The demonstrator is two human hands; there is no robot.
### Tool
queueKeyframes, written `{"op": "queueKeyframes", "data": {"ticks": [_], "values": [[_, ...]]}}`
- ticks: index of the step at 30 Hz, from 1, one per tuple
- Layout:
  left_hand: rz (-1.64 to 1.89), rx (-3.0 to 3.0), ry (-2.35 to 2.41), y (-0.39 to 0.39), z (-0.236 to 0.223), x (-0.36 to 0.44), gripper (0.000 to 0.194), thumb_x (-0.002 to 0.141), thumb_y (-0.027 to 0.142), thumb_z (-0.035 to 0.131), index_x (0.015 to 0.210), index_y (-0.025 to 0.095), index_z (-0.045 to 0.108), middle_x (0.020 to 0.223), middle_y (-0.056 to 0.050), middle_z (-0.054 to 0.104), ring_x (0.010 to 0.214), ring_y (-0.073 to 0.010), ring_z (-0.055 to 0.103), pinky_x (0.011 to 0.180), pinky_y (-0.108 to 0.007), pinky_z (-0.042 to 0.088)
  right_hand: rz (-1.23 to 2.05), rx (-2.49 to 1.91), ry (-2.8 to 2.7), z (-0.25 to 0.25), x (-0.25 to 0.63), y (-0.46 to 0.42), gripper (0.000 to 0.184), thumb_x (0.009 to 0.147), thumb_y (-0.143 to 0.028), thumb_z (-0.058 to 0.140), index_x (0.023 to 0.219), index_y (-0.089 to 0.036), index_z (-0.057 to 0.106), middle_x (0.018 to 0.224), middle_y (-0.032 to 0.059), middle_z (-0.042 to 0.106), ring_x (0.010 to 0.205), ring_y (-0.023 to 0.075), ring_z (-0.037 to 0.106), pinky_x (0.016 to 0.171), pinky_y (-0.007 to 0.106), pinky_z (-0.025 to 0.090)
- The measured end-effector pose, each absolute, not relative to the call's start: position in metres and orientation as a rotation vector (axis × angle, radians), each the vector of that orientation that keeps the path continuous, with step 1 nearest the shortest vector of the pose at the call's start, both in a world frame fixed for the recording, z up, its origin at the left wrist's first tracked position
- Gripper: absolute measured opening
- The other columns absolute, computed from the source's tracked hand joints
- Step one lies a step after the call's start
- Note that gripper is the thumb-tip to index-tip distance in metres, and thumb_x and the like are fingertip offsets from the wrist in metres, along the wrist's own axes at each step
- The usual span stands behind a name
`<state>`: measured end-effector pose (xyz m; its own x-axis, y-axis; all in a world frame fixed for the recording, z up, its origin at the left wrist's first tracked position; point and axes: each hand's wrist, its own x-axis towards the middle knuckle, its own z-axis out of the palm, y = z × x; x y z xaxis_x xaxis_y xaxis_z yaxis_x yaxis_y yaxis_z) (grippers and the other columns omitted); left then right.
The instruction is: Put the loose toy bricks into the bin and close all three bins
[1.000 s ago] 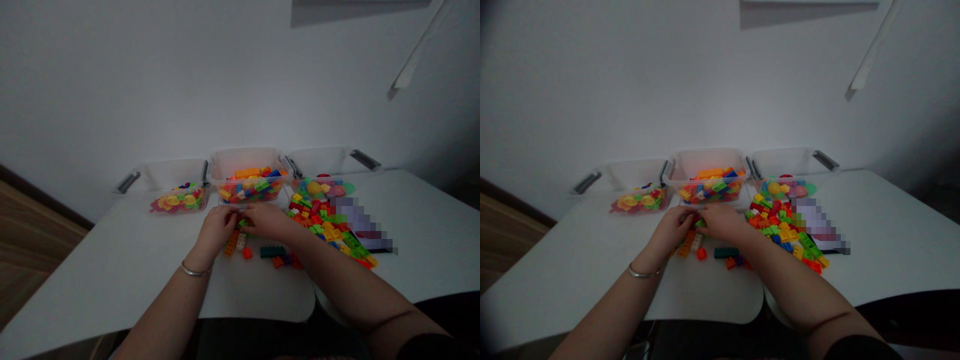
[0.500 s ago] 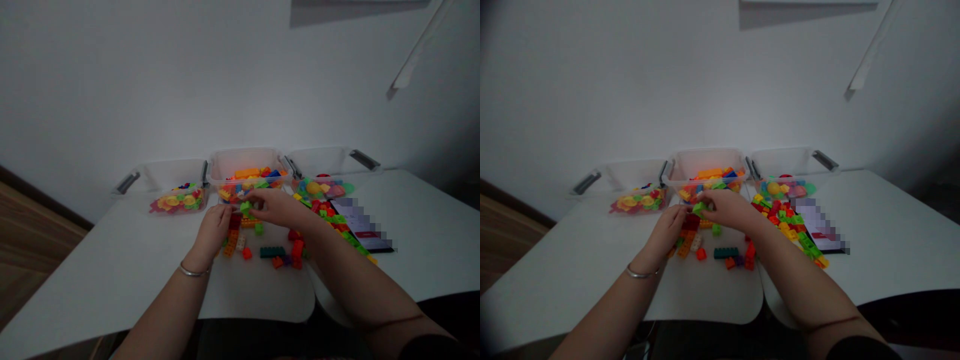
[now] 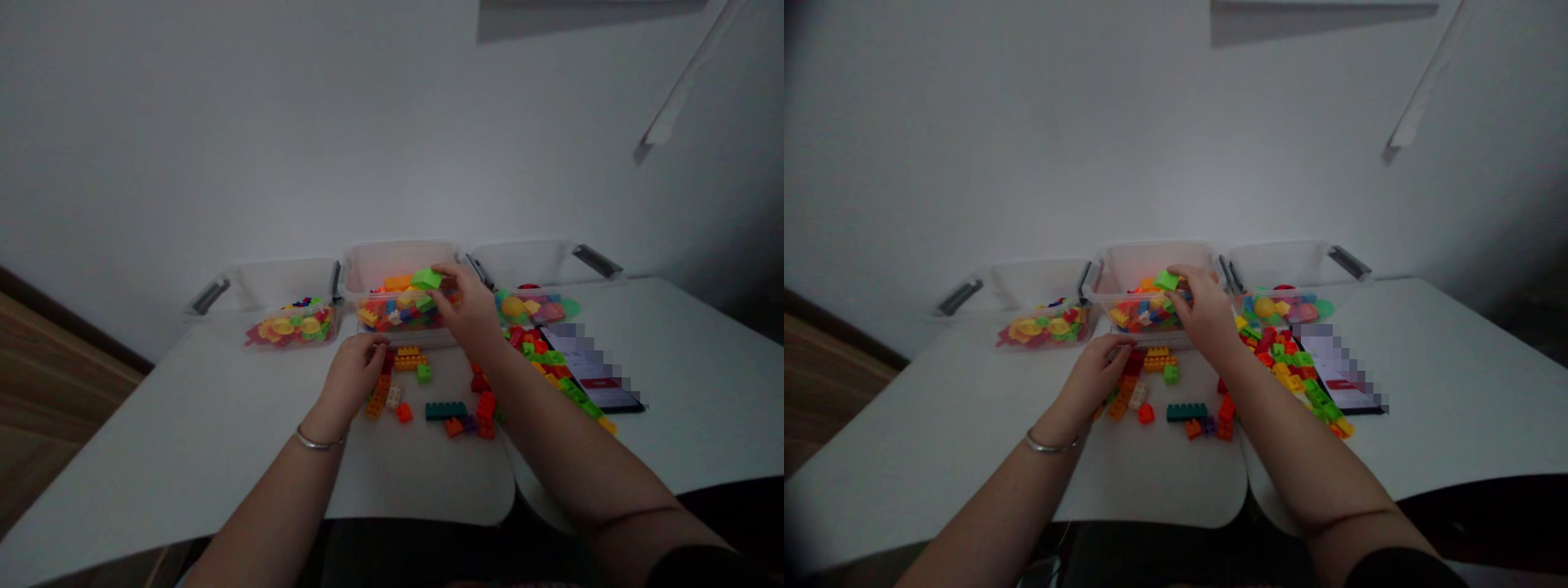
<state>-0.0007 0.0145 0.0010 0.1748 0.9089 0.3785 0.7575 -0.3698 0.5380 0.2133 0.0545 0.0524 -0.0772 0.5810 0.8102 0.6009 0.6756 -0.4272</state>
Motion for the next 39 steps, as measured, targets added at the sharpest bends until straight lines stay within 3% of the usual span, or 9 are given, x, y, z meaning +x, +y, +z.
{"op": "queueKeyframes", "data": {"ticks": [3,6,10,13,22,25,31,35,39], "values": [[0.962,2.221,1.611,0.014,0.002,0.000,0.024,0.089,0.024,0.048,0.097,0.019,0.070,0.097,-0.007,0.073,0.096,-0.0240,0.065,0.089,-0.039,0.049,-0.114,-1.022,-1.798,0.051,0.210,0.056,0.025,0.090,-0.030,0.054,0.111,-0.019,0.063,0.108,0.0095,0.070,0.100,0.0234,0.063,0.098,0.041,0.046],[0.951,2.224,1.613,0.013,0.003,0.000,0.024,0.089,0.024,0.049,0.098,0.018,0.070,0.098,-0.008,0.073,0.097,-0.0245,0.064,0.091,-0.040,0.049,-0.183,-1.141,-1.886,0.053,0.207,0.053,0.024,0.092,-0.030,0.050,0.104,-0.019,0.067,0.106,0.0088,0.072,0.110,0.0250,0.058,0.111,0.047,0.031],[0.946,2.234,1.601,0.013,0.004,0.000,0.023,0.089,0.023,0.049,0.097,0.019,0.070,0.098,-0.008,0.073,0.097,-0.0245,0.064,0.090,-0.040,0.049,-0.185,-1.235,-1.975,0.055,0.205,0.049,0.028,0.094,-0.030,0.045,0.100,-0.021,0.070,0.105,0.0068,0.073,0.115,0.0256,0.056,0.116,0.050,0.019],[0.934,2.232,1.603,0.014,0.004,0.000,0.022,0.089,0.023,0.049,0.095,0.019,0.070,0.096,-0.007,0.073,0.096,-0.0242,0.065,0.090,-0.040,0.049,-0.205,-1.220,-2.025,0.055,0.205,0.048,0.028,0.091,-0.031,0.048,0.104,-0.020,0.069,0.107,0.0083,0.073,0.118,0.0280,0.054,0.116,0.052,0.017],[0.891,2.273,1.563,0.015,0.003,0.000,0.025,0.088,0.022,0.047,0.092,0.019,0.071,0.094,-0.007,0.073,0.093,-0.0233,0.065,0.088,-0.038,0.049,-0.231,-1.185,-2.078,0.054,0.208,0.048,0.031,0.089,-0.029,0.049,0.112,-0.016,0.066,0.116,0.0104,0.070,0.121,0.0277,0.052,0.115,0.048,0.018],[0.902,2.280,1.574,0.015,0.002,-0.001,0.025,0.088,0.023,0.047,0.091,0.019,0.071,0.093,-0.007,0.074,0.091,-0.0231,0.065,0.087,-0.038,0.049,-0.224,-1.125,-2.063,0.065,0.208,0.041,0.032,0.091,-0.028,0.048,0.115,-0.016,0.064,0.119,0.0103,0.068,0.119,0.0268,0.053,0.112,0.046,0.024],[0.901,2.257,1.578,0.013,0.005,0.001,0.024,0.088,0.022,0.047,0.093,0.020,0.071,0.094,-0.007,0.074,0.092,-0.0235,0.065,0.088,-0.039,0.049,-0.060,-1.067,-2.218,0.092,0.210,0.017,0.022,0.092,-0.026,0.049,0.098,-0.018,0.068,0.098,0.0083,0.071,0.095,0.0222,0.061,0.088,0.035,0.043],[0.890,2.271,1.556,0.014,0.005,0.000,0.025,0.087,0.021,0.047,0.093,0.019,0.072,0.095,-0.007,0.074,0.092,-0.0239,0.065,0.088,-0.039,0.049,0.148,-1.105,-2.598,0.092,0.208,0.009,0.017,0.087,-0.028,0.058,0.098,-0.022,0.070,0.097,0.0035,0.072,0.087,0.0188,0.065,0.070,0.028,0.044],[0.891,2.280,1.571,0.016,0.002,-0.001,0.025,0.088,0.022,0.047,0.091,0.019,0.071,0.093,-0.007,0.074,0.090,-0.0233,0.065,0.086,-0.038,0.049,0.117,-1.329,-2.813,0.082,0.202,0.009,0.025,0.089,-0.037,0.056,0.094,-0.020,0.072,0.094,0.0088,0.074,0.085,0.0241,0.068,0.066,0.030,0.047]]}}
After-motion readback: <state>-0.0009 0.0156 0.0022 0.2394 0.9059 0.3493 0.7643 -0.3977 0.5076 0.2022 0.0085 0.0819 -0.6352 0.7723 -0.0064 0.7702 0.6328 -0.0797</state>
